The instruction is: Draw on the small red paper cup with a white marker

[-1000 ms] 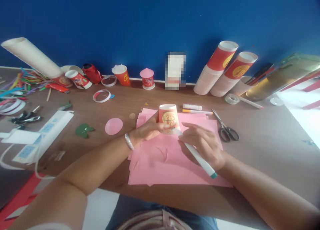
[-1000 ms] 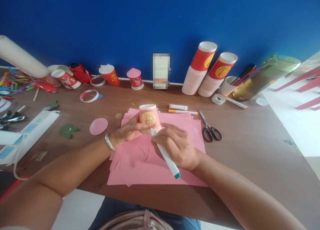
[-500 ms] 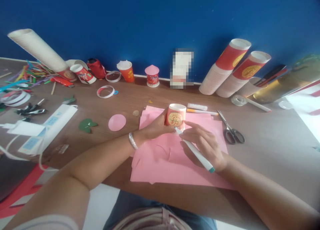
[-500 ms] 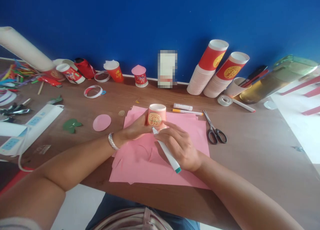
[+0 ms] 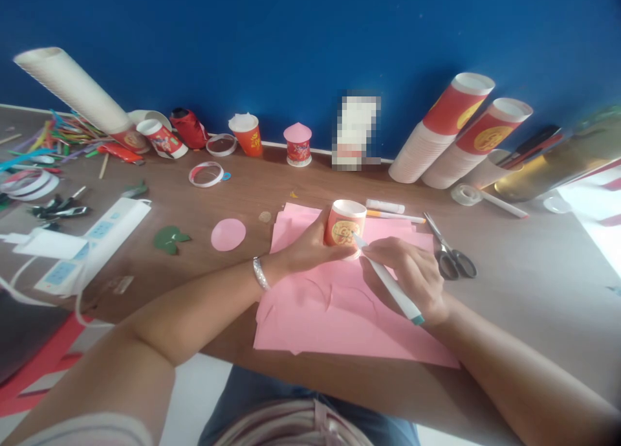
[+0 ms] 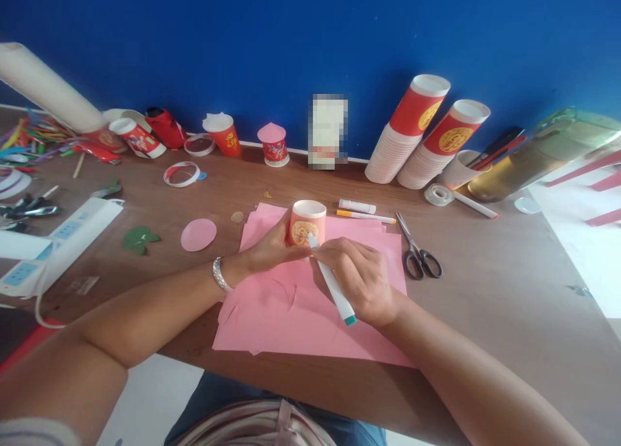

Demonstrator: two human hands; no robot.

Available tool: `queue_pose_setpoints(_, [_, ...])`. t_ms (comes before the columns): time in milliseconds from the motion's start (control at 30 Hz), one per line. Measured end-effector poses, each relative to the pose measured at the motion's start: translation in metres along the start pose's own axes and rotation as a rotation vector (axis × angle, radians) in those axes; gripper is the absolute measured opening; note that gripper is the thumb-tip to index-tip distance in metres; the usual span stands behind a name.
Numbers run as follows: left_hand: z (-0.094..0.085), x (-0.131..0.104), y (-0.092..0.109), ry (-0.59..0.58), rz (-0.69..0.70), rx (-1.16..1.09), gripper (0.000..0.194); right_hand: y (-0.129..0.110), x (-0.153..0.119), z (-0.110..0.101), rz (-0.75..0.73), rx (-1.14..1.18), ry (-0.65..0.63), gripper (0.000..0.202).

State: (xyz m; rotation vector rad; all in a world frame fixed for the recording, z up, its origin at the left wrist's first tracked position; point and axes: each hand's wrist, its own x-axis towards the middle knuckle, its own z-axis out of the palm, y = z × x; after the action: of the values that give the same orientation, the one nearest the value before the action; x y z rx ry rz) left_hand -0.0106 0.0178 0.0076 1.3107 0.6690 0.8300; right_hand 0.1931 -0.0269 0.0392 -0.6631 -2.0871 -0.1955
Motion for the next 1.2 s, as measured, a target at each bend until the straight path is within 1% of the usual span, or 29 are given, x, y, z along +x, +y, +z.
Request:
queue_pose_setpoints(67, [0.0007, 0.0011, -0.0016, 0.017, 0.026, 0.028, 0.061, -0.0012, 0.0024, 0.0003, -0.010, -0.009, -0.015, 0.028])
queue_pose_setpoints(167, [0.0034, 0.0033, -0.0057, 0.070, 0.102, 0.086, 0.063, -0.0032, 0.0066, 0.0010, -0.065, -0.027, -0.054, 0.022])
queue_pose_setpoints(233, [0.0057, 0.0044, -0.0081, 0.083, 0.136, 0.093, 0.065, -0.0043, 0.0082, 0.0016, -0.096, -0.038, -0.077, 0.020])
queue_pose_setpoints(433, [0.0083, 0.0046, -0.0075, 0.098, 0.153, 0.122, 0.067, -0.0044, 0.0062, 0.0028, -0.074, -0.020, -0.137, 0.023])
queue_pose_setpoints(600, [0.0070, 0.0037, -0.0073, 0.070, 0.165, 0.127, 0.066, -0.0048, 0.0064, 0.0023, -0.079, -0.026, -0.179, 0.022])
queue_pose_setpoints(767, [0.0051, 0.0032, -0.0097, 0.092, 0.128, 0.128, 0.069, -0.0056, 0.0078, 0.0012, -0.071, -0.053, -0.165, 0.019])
queue_pose_setpoints(867, [0.0036, 0.0027, -0.0084, 0.082, 0.103, 0.119, 0.070, -0.0057, 0.0083, 0.0002, -0.060, -0.065, -0.148, 0.018])
queue_pose_setpoints(1067, [0.0016, 0.0012, -0.0010, 0.046, 0.042, 0.042, 0.063, -0.0036, 0.0096, -0.0009, -0.052, -0.055, -0.113, 0.019])
queue_pose_setpoints(1200, [-0.0010, 0.0005, -0.0014, 0.041, 0.006, 0.006, 0.061, -0.0023, 0.0093, -0.0017, -0.033, -0.069, -0.091, 0.020])
